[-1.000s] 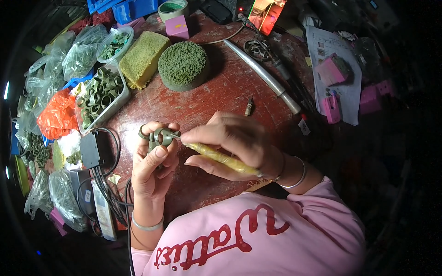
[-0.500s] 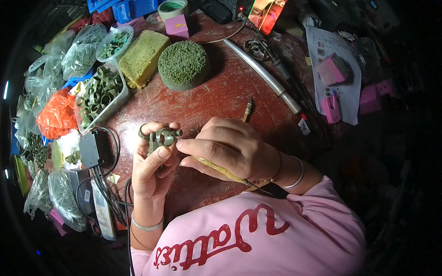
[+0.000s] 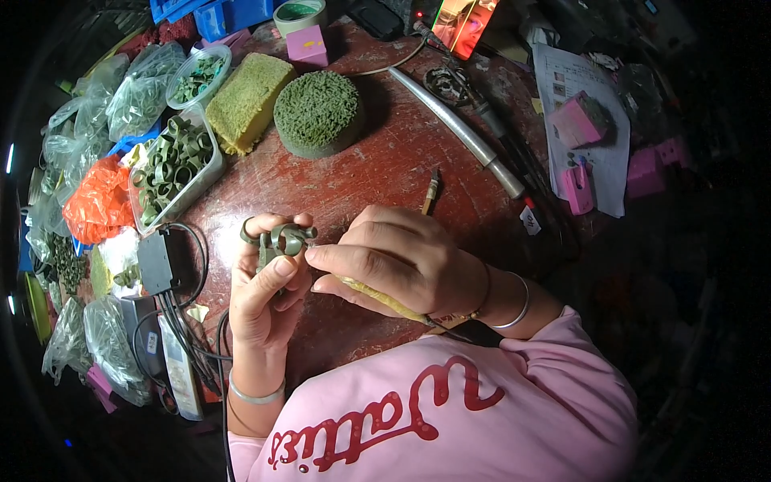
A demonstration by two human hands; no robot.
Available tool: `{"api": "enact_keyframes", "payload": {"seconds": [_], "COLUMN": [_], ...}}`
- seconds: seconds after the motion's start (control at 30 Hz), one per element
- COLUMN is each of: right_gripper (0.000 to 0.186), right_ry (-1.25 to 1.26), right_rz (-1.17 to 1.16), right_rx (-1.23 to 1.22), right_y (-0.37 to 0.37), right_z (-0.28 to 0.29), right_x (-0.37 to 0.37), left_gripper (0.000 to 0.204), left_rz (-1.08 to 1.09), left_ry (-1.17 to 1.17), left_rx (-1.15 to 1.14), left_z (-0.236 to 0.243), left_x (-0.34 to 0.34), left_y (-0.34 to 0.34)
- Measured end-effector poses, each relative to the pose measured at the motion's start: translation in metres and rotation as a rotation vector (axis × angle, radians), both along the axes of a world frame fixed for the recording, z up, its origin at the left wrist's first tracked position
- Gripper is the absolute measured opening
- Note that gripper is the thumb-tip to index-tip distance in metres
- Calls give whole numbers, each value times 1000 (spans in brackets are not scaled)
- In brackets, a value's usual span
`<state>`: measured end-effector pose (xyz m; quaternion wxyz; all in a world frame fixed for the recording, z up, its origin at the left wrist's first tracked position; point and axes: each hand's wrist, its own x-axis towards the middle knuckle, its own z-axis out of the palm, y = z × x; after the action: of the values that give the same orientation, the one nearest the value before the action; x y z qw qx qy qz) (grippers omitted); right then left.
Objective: Using a handheld carving tool and a heated wax pen to refine a green wax component.
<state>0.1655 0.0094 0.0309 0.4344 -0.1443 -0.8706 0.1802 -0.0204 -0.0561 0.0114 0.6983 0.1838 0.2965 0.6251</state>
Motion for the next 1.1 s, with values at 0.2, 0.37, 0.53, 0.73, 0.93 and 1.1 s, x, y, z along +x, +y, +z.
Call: {"api": "enact_keyframes", "payload": {"seconds": [0.2,0.37,0.53,0.73,0.93,1.1], "right_gripper": [40,39,39,39,39,41], "right_ry": [14,-2,15,2,-9,60], "right_rz": [40,39,27,41,15,-2], "right_rx": [-30,-35,-25,-39,1,-28], "right_y": [0,-1,0,0,1,-2], "right_z": [1,-2,1,-2,-3,-8], "right_x": [0,0,0,1,2,-3], "left_gripper": [43,41,42,43,43,43], "left_rz": [5,-2,-7,5,0,32], "left_ry": [-24,40,11,3,-24,-39], "left_rx": [15,9,51,-23,12,7], "left_z": [0,-2,-3,0,-1,-2], "left_x": [0,0,0,0,3,-1], "left_y": [-1,-1,-2,-1,2,-3]}}
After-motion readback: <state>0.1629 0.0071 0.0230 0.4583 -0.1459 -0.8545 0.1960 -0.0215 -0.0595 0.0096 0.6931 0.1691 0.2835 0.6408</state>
